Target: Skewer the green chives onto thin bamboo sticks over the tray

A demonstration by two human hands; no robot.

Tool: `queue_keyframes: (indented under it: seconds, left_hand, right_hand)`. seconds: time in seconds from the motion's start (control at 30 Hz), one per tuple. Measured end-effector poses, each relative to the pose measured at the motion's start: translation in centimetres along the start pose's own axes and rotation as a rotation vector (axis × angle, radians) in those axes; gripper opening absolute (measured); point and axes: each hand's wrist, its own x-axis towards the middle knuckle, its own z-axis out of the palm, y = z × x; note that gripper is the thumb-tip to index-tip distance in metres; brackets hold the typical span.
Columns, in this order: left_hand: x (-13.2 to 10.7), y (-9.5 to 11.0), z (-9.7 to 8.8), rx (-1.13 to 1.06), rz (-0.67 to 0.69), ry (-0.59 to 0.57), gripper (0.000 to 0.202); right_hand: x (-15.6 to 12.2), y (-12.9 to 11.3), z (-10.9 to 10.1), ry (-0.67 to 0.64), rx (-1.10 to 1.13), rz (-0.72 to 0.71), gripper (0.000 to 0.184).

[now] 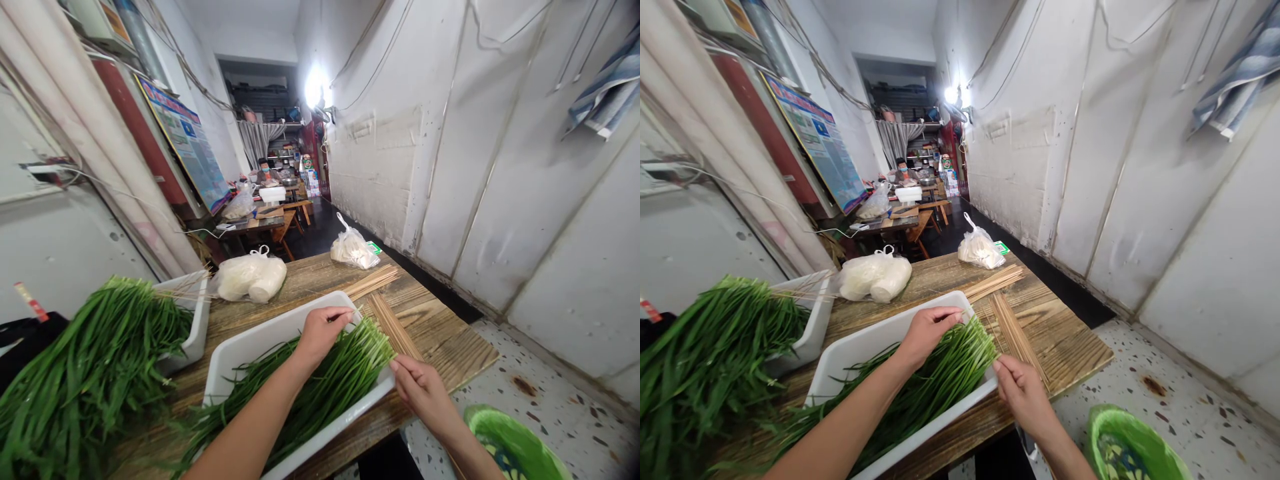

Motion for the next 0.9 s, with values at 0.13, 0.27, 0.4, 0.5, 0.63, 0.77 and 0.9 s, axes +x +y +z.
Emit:
queue_keyframes:
  seconds: [0.13,0.27,0.4,0.5,0.63,0.77,0.9]
  left_hand:
    - [-0.01,-0.15,0.08,-0.009,-0.007,-0.003,0.023]
    - [-0.02,-0.16,0.21,-0.035,-0.018,-0.002,0.024]
    - [-0.07,-0.09,0.24,-0.055,-0.039,-0.002,0.025]
    - [-0.10,-0.17,0.19,-0.064,-0.048,-0.002,0.026]
    - [-0.11,-0.41,0.18,-0.060,-0.053,-0.004,0.026]
    - [-0.10,-0.43,0.24,-0.078,-0.065,-0.007,0.027]
    - [-0.16,-0.36,0.26,-0.083,-0.069,-0.016,0.027]
  right_hand:
    - [0.01,0.11,-0.02,-0.007,0.007,0.004,0.040]
    - [0.03,0.16,0.01,-0.008,0.022,0.009,0.040]
    - [0.08,0.24,0.05,-0.005,0.037,0.009,0.041]
    - [0.06,0.33,0.09,-0.006,0.033,0.016,0.041]
    - [-0.03,0.40,0.15,-0.007,0.033,0.017,0.040]
    - [-0.09,0.49,0.12,-0.001,0.028,0.025,0.041]
    - [-0.20,0.63,0.08,-0.006,0.019,0.040,0.041]
